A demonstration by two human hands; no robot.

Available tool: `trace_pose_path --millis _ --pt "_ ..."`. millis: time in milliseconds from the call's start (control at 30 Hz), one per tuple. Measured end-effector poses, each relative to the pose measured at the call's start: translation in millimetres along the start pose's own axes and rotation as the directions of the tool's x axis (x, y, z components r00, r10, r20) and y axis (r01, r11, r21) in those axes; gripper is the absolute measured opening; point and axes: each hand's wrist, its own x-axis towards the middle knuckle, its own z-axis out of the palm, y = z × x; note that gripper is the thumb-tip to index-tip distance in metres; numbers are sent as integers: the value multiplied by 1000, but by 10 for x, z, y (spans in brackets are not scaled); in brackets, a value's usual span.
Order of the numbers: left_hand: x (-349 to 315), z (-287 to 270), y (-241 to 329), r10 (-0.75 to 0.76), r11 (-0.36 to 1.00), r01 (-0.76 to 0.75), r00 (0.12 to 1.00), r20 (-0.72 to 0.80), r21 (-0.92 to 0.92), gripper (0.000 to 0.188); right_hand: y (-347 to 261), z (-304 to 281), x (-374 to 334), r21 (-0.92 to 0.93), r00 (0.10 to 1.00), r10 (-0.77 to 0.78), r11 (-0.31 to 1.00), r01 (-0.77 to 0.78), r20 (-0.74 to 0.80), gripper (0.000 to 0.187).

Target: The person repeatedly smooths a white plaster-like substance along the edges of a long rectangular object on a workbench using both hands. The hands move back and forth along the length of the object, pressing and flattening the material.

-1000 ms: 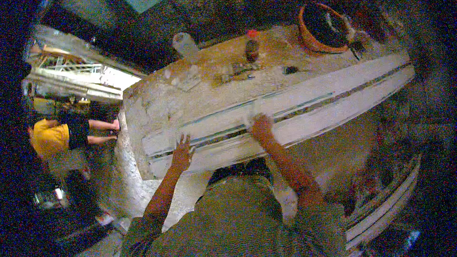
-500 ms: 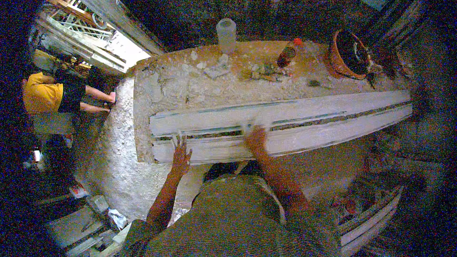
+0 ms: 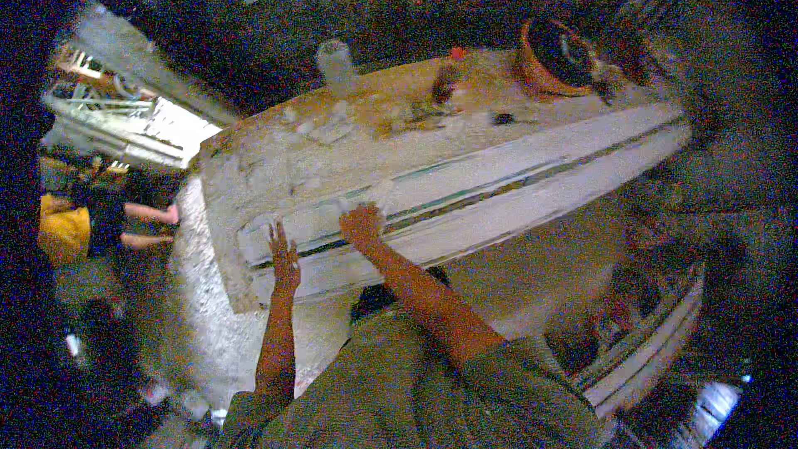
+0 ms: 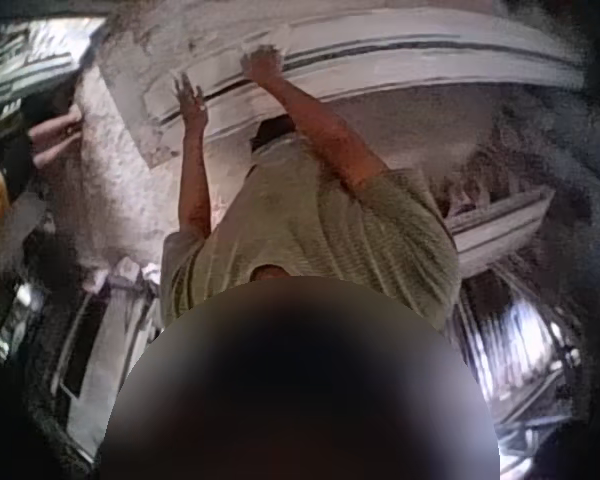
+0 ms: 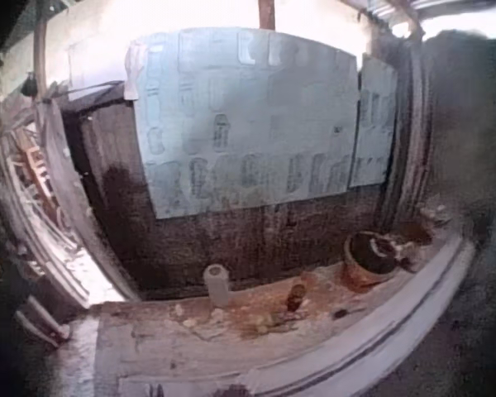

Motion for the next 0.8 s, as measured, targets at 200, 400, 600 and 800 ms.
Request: trace_pose_path --millis 200,400,600,800 --pt "374 236 634 113 992 -125 958 262 27 75 2624 -205 57 -90 900 385 908 -409 -204 34" --pt "861 613 1340 324 898 -422 828 458 127 78 5162 -787 -43 8 807 479 862 -508 -346 49" --pt "1481 1215 2167 355 708 -700 474 806 100 80 4957 -108 -53 -229 917 310 901 -367 -250 53" --pt "2125 2035 3439 372 736 -674 315 873 -70 87 5142 -326 -143 188 941 339 925 -330 -13 59"
